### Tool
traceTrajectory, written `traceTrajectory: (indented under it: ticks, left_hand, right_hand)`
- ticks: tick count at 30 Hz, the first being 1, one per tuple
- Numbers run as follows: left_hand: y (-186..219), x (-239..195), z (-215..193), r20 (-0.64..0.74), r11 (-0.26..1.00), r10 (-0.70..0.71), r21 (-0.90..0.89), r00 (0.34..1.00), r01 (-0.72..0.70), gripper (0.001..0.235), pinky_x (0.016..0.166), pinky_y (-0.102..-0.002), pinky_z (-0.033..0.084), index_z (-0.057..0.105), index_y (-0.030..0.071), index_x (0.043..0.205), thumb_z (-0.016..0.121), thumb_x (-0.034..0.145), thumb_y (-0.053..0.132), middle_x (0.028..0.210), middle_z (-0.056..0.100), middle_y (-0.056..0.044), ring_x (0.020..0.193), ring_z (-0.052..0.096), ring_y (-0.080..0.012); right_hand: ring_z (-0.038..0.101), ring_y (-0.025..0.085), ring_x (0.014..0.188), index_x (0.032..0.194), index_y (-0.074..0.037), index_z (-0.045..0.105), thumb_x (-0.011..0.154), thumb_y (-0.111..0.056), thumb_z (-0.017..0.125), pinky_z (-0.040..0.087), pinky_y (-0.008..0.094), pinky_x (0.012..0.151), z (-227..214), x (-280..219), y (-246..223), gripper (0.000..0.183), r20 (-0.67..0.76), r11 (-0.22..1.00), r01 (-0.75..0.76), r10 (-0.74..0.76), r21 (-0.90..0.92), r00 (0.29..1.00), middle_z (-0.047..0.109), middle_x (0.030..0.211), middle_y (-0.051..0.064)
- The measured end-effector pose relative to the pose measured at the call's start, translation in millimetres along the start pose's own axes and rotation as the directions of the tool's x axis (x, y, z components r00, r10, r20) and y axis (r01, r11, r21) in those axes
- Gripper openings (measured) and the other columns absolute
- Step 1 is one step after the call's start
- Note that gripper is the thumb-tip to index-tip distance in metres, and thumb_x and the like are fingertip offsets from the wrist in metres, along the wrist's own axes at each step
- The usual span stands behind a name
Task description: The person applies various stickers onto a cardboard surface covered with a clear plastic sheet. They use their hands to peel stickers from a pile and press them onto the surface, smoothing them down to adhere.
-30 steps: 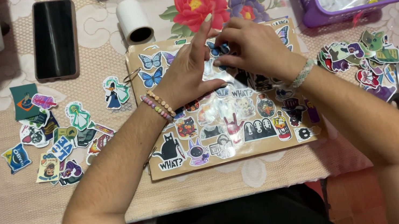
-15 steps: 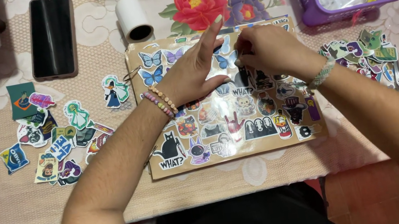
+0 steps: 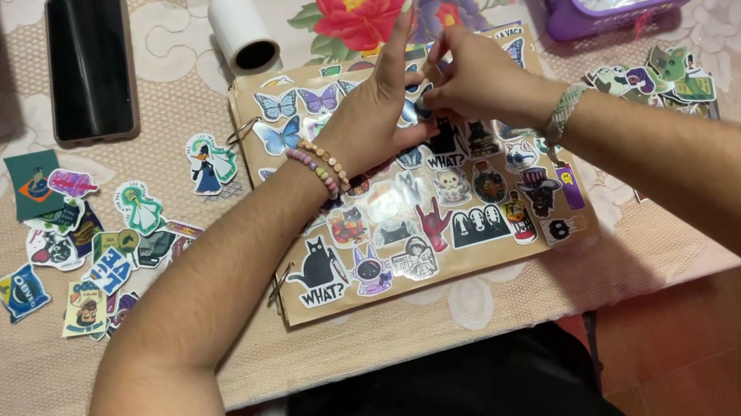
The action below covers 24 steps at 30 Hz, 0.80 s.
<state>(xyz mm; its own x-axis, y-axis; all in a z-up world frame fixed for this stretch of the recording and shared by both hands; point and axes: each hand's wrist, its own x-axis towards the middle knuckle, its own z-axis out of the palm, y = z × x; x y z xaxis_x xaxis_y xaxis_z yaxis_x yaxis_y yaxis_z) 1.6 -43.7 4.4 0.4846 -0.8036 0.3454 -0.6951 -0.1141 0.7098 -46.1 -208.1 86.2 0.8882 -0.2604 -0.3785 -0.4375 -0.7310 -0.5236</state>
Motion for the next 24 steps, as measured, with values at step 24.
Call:
traceTrajectory:
  ticks: [24]
  left_hand:
    - [3.6,-26.4,-35.0,-0.003,0.992,-0.066,-0.107,0.998,0.066,0.15,0.103,-0.042,0.055,-0.026,0.025,0.153,0.1,0.073,0.013,0.169,0.014,-0.03,0.137,0.061,-0.0359]
  right_hand:
    - [0.07,0.016,0.072,0.09,-0.004,0.071,0.09,-0.001,0.075,0.061,0.025,0.064,-1.1,17.9,28.6,0.005,0.246,0.89,-0.073,-0.045,0.451,0.968,0.072,0.082,0.009]
